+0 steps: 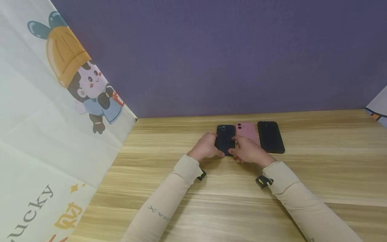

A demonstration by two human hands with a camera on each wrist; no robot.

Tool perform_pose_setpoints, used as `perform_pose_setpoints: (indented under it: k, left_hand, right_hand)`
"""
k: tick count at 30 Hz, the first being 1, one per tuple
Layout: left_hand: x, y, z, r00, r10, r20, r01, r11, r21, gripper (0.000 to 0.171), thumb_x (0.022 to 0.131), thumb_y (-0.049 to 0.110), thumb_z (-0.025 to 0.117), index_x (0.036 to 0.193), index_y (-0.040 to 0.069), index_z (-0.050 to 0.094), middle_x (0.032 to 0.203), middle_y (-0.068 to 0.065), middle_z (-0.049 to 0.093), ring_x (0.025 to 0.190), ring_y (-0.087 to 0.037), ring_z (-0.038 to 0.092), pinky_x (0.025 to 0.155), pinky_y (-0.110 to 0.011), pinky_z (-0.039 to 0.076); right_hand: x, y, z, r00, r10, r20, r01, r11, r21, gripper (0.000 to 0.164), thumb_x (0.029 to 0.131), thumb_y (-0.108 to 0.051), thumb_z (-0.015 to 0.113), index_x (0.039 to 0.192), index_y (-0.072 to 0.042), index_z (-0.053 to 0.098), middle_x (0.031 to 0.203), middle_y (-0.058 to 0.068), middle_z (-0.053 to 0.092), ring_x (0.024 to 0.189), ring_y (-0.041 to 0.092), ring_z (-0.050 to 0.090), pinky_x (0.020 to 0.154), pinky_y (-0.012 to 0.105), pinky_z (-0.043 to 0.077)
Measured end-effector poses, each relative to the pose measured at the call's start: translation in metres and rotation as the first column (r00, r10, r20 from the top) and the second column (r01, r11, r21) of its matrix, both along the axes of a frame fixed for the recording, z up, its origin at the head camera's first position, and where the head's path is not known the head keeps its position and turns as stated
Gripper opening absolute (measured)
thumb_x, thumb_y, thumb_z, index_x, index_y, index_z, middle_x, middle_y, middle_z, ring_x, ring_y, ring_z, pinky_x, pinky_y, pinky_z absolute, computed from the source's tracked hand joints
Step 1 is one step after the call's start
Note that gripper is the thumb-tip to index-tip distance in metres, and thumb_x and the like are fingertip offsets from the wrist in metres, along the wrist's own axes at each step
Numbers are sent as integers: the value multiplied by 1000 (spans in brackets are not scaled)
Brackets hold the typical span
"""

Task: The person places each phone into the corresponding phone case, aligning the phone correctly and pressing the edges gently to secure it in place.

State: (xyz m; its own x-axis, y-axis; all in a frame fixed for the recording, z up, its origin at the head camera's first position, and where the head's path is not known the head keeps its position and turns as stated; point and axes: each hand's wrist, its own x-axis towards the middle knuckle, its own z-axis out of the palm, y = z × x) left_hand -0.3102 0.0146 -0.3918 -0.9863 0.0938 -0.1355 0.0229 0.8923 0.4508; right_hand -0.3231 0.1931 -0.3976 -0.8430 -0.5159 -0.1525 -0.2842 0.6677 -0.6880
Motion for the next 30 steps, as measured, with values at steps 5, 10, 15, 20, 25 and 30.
perform_pose_setpoints:
  k: [5,10,15,20,25,30]
  left_hand:
    - [3,0,-1,1000,5,18,-4,1000,-5,81,72,35,85,138,7,49,135,-10,50,118,-23,54,103,-33,46]
    - [2,0,-1,1000,0,20,1,1000,-12,88,73,36,84,146,12,40,141,-11,45,123,-25,51,105,-34,44]
    - [2,3,-4,1000,-19,25,19,1000,-18,84,76,36,82,145,11,42,141,-11,44,120,-27,53,100,-35,48]
    - [2,5,-7,1000,-13,8,13,1000,-15,80,76,37,81,142,8,45,135,-11,47,111,-25,56,95,-36,51]
    - [-1,1,-7,1000,-27,-2,27,1000,-7,82,75,39,82,141,8,45,135,-11,50,115,-25,55,99,-34,49]
    - [-1,-7,3,998,-57,2,57,996,75,73,82,43,74,138,4,49,134,-12,57,121,-24,56,101,-35,48]
  right_hand:
    - [2,0,-1,1000,18,21,-18,1000,-11,60,96,-13,56,143,12,27,69,7,64,53,17,60,50,30,52]
    - [2,1,1,999,45,2,-45,999,-2,58,97,-14,55,142,11,29,65,6,62,52,17,58,49,30,48]
    - [3,4,0,998,63,-13,-63,998,26,57,97,-16,55,142,10,32,63,6,60,51,16,56,48,31,47]
    - [4,5,3,997,71,-16,-71,997,33,53,98,-18,55,139,8,37,66,8,60,52,17,55,48,30,46]
    - [2,6,8,997,73,-35,-73,997,9,43,99,-21,55,133,3,45,71,10,60,54,20,56,48,30,45]
    - [-2,17,15,987,75,-140,-80,996,-28,34,99,-21,54,127,-1,51,80,12,62,61,21,58,54,30,48]
